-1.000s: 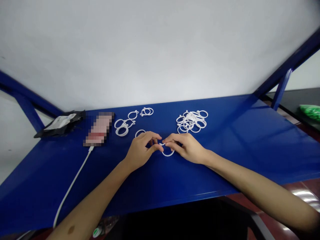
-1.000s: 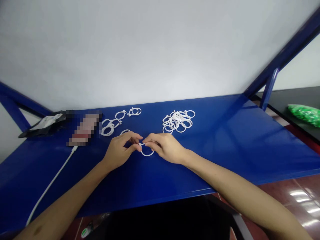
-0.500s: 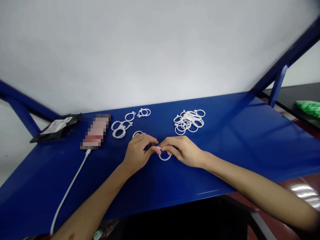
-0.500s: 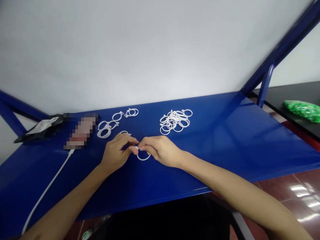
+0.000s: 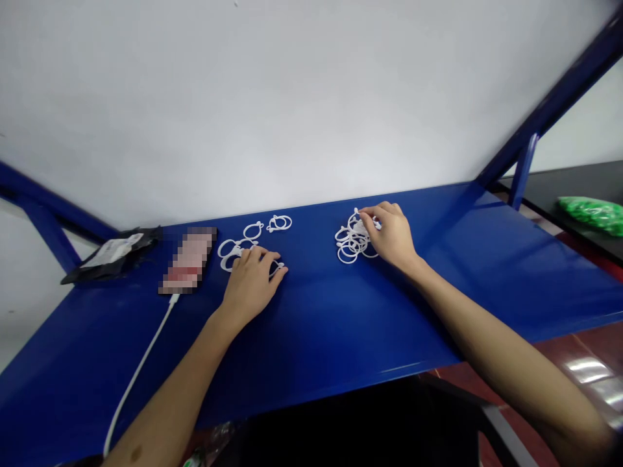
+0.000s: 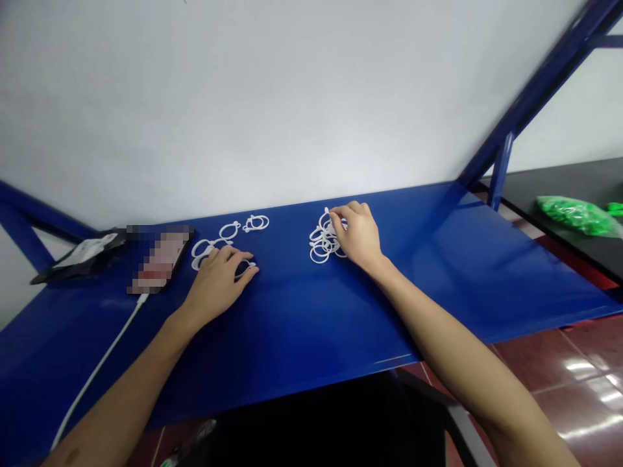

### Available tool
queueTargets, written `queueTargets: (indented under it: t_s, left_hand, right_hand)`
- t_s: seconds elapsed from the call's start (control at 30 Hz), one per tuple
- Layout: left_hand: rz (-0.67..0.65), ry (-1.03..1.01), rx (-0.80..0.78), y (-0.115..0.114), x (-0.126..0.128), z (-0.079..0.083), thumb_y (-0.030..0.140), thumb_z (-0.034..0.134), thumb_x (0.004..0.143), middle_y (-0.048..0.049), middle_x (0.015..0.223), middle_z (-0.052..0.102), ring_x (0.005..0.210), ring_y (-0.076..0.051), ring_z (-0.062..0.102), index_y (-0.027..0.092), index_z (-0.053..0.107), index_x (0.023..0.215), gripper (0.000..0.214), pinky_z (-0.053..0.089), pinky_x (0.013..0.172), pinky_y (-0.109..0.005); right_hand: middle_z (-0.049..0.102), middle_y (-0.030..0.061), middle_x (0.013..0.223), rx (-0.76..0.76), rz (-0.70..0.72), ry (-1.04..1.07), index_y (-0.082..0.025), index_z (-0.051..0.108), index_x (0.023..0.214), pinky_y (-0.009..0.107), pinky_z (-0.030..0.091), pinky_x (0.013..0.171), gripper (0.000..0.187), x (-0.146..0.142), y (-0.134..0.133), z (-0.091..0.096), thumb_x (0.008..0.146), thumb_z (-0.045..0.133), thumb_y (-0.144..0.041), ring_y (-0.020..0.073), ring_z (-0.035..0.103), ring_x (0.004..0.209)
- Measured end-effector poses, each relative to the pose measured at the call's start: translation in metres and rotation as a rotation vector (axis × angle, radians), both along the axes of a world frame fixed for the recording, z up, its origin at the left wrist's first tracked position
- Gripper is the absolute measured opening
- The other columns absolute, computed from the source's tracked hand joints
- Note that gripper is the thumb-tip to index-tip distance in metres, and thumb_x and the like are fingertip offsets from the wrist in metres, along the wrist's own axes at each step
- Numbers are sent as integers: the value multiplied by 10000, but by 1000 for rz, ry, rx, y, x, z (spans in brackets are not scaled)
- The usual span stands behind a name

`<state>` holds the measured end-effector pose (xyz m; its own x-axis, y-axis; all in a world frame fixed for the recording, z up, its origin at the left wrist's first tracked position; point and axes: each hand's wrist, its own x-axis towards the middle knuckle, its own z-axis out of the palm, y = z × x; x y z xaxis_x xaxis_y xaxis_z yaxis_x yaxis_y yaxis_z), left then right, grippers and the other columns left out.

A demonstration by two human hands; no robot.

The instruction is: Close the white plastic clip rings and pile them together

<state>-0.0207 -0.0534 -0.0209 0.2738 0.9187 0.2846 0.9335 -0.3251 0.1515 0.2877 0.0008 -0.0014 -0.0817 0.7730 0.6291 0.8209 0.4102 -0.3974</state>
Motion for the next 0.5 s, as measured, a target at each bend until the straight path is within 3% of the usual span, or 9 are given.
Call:
queueTargets:
  t_s: [0.13,0.27,0.37,0.5]
  left_hand:
    - [-26,9,-14,-1,0,3,387,553,958,-112,1038,648,1025,-327,573,194,696,1094,276,460,876,-490]
    - [-59,-29,-2,-2,1,6,332,562,965,-74,959,683,949,-288,599,214,703,964,184,458,858,-459]
    - [-77,-87,-37,-3,1,6,333,603,944,-67,958,694,923,-271,615,206,696,961,158,476,852,-444]
    - [-120,-159,-109,-3,-4,5,328,605,937,-77,1027,688,967,-261,632,208,703,1035,183,503,880,-433]
  right_hand:
    - [694,98,920,-28,-60,-12,-204,759,1010,458,471,845,263,7,6,-4,962,521,-305,260,556,885]
    - [689,106,923,45,-73,-39,-205,754,998,470,460,844,277,5,2,0,975,501,-314,270,542,892]
    - [683,101,934,71,-6,-63,-210,738,1014,461,453,847,269,-4,-9,3,990,495,-321,270,527,894]
    - [680,94,953,51,193,-91,-217,722,1053,442,462,844,239,-24,-30,5,998,504,-298,257,532,897]
